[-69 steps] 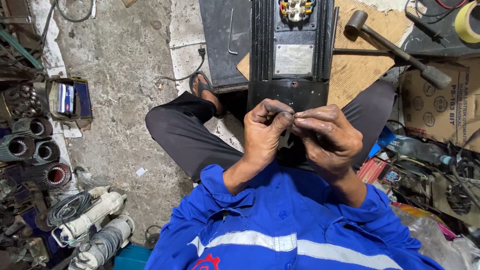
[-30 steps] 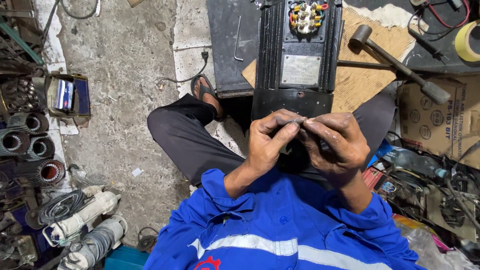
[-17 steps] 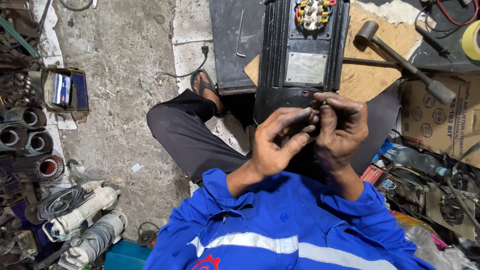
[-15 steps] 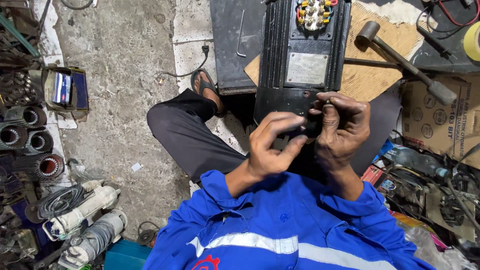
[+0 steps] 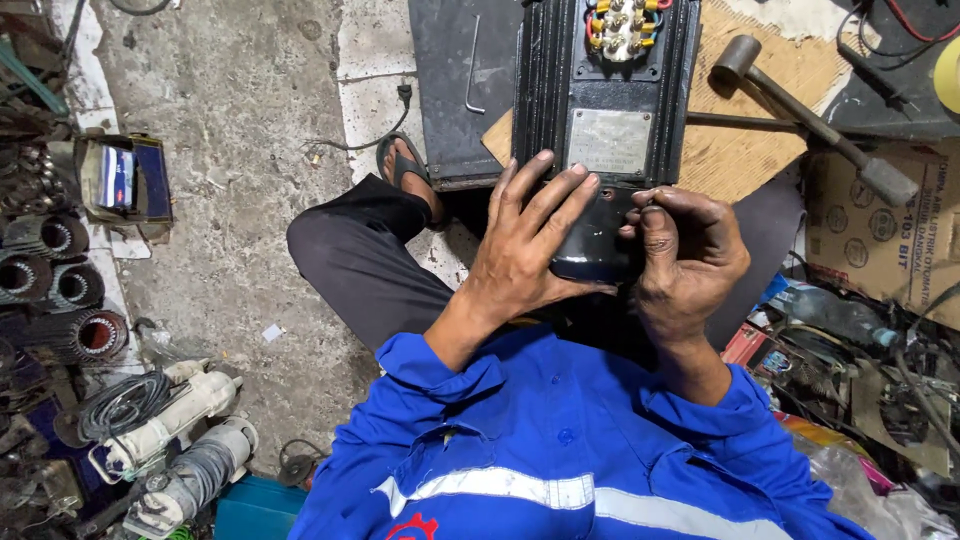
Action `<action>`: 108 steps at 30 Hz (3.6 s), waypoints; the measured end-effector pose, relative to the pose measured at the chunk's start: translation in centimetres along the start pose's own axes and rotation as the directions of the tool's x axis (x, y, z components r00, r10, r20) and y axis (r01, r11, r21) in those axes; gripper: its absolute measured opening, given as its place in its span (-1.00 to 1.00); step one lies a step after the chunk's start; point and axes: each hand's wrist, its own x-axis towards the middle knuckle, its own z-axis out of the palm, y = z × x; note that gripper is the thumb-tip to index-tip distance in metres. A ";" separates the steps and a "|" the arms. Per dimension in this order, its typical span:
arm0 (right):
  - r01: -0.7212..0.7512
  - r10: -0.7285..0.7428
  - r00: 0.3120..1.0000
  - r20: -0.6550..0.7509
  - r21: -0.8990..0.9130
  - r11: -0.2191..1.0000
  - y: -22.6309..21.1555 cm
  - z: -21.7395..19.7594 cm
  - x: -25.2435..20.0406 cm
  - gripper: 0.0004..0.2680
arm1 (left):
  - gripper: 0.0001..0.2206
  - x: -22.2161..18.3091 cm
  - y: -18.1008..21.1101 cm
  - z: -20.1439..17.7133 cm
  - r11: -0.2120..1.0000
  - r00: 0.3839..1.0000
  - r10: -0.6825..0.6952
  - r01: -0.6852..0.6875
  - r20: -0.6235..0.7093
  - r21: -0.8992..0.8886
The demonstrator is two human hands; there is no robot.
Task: Cleaning and installing a protective cover onto an electric motor, including making internal adjustments with a tool.
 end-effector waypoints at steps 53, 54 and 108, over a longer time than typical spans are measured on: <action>0.257 0.161 0.839 0.520 -0.639 0.725 -5.4 -0.1 5.3 -0.81 | -0.16 -0.3 -0.7 -0.9 0.998 0.978 -0.054 0.056 0.201 -0.002; 0.253 0.150 0.845 0.513 -0.631 0.734 -5.1 -0.2 5.2 -0.83 | -0.16 -0.3 -0.7 -0.8 0.999 0.979 -0.051 0.051 0.198 0.004; 0.528 0.085 0.674 0.734 -0.559 0.639 -4.9 -0.2 6.9 -0.77 | -0.14 -0.1 -0.4 -1.0 0.998 0.989 -0.058 0.060 0.136 -0.015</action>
